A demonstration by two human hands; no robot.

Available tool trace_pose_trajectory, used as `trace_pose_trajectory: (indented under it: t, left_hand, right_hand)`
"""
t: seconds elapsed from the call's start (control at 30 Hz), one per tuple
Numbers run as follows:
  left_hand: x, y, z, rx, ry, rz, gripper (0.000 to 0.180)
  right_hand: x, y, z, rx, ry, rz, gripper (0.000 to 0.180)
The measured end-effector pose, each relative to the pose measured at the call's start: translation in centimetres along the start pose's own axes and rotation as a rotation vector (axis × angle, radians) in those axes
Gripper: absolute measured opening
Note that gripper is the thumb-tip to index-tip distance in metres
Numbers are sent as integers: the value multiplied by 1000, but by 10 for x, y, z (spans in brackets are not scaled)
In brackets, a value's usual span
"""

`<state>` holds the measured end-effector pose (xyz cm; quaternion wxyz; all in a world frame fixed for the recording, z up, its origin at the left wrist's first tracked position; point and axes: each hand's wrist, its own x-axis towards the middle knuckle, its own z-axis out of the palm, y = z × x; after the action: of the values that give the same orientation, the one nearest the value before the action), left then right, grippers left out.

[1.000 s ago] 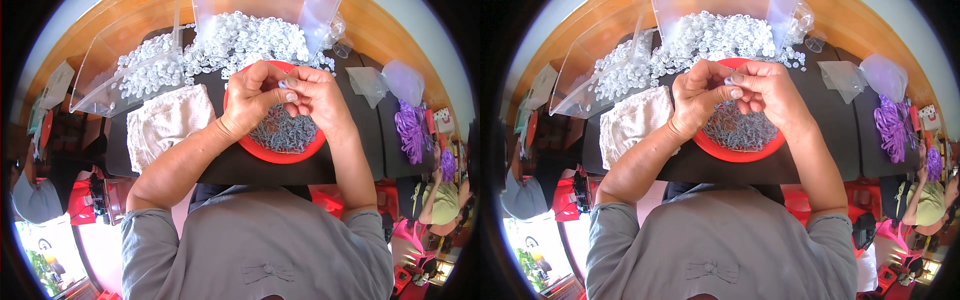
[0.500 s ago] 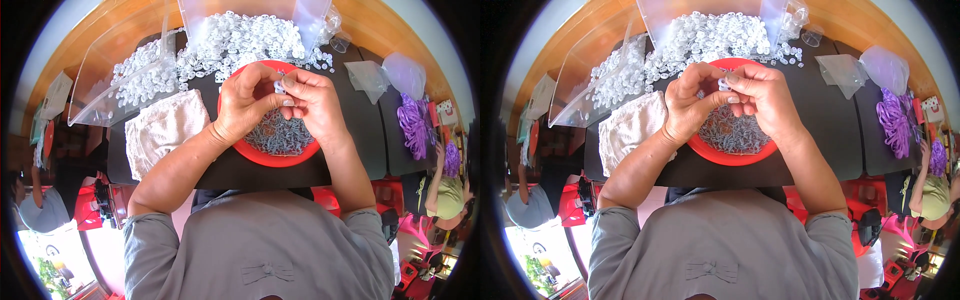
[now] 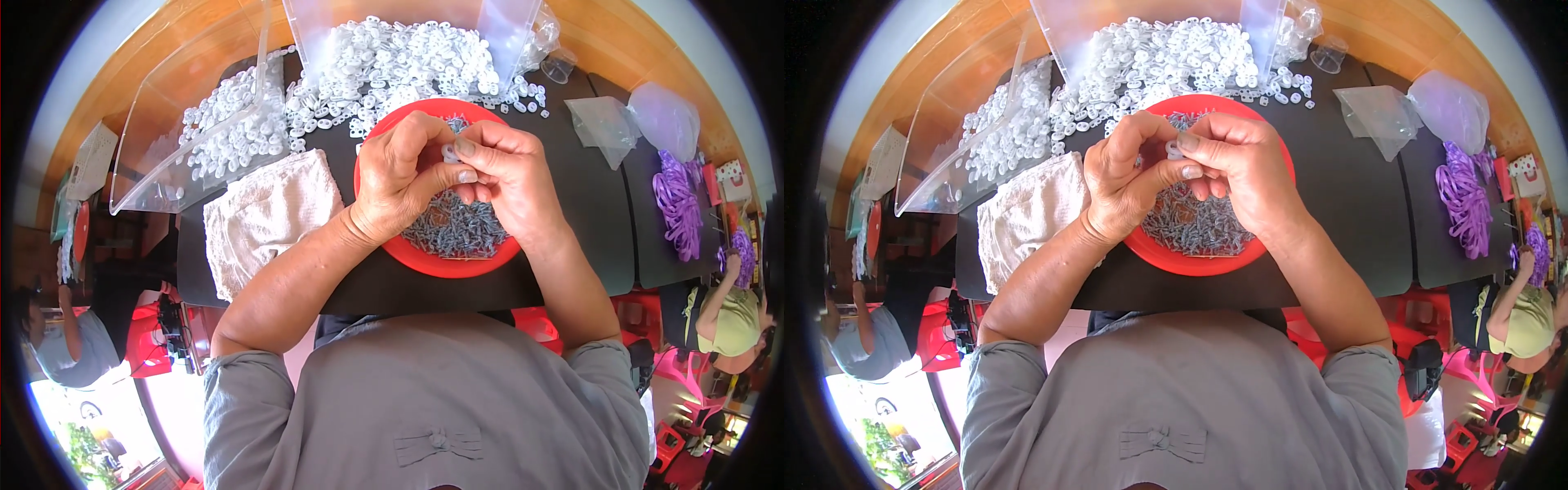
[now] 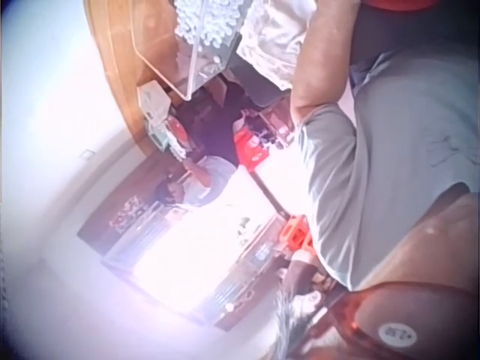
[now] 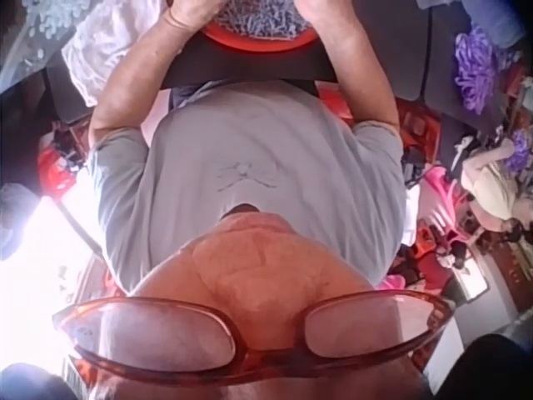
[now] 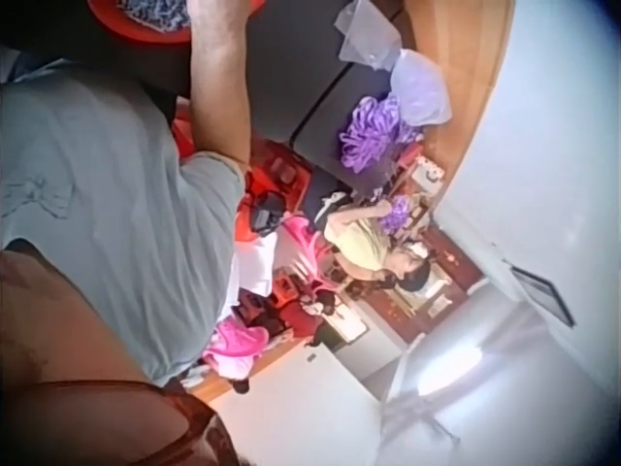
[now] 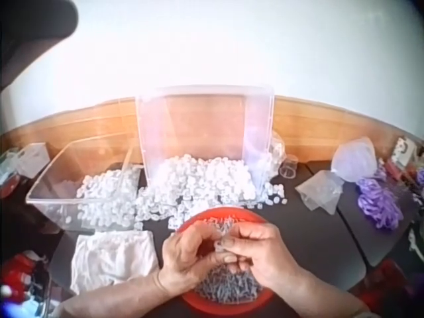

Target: Assembling small white plastic components by hand into a finished unit.

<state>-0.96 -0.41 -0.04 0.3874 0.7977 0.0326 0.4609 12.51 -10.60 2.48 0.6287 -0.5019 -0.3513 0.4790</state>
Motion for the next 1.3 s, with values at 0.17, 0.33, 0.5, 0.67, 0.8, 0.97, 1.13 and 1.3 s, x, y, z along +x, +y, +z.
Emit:
trace_pose_trajectory:
  t: [0.17,0.33,0.5,0.67,0.8,0.97,1.13,1.3]
  left_hand:
    - [-1,-8,2,-2,31,18,33]
    - [-1,-4,-3,-9,-20,0,32]
    - [5,3,-5,-37,-86,-39,30]
    - [2,-7,9,-436,94,-361,25]
    - [4,2,10,-530,122,-508,15]
    - [7,4,6,-494,111,-686,14]
    - [7,1,4,-457,88,-760,14]
    - [6,-1,5,-436,57,-708,12]
  right_hand:
    - [0,1,0,59,-19,31,16]
    - [0,2,1,40,-10,11,17]
    - [0,3,-3,15,-23,-9,16]
    - [2,4,1,39,113,-112,17]
    - [4,10,-1,5,162,-118,16]
    - [5,12,0,-36,174,-105,15]
    - [7,7,-2,-170,153,-101,14]
    - [7,7,-2,-371,162,-258,15]
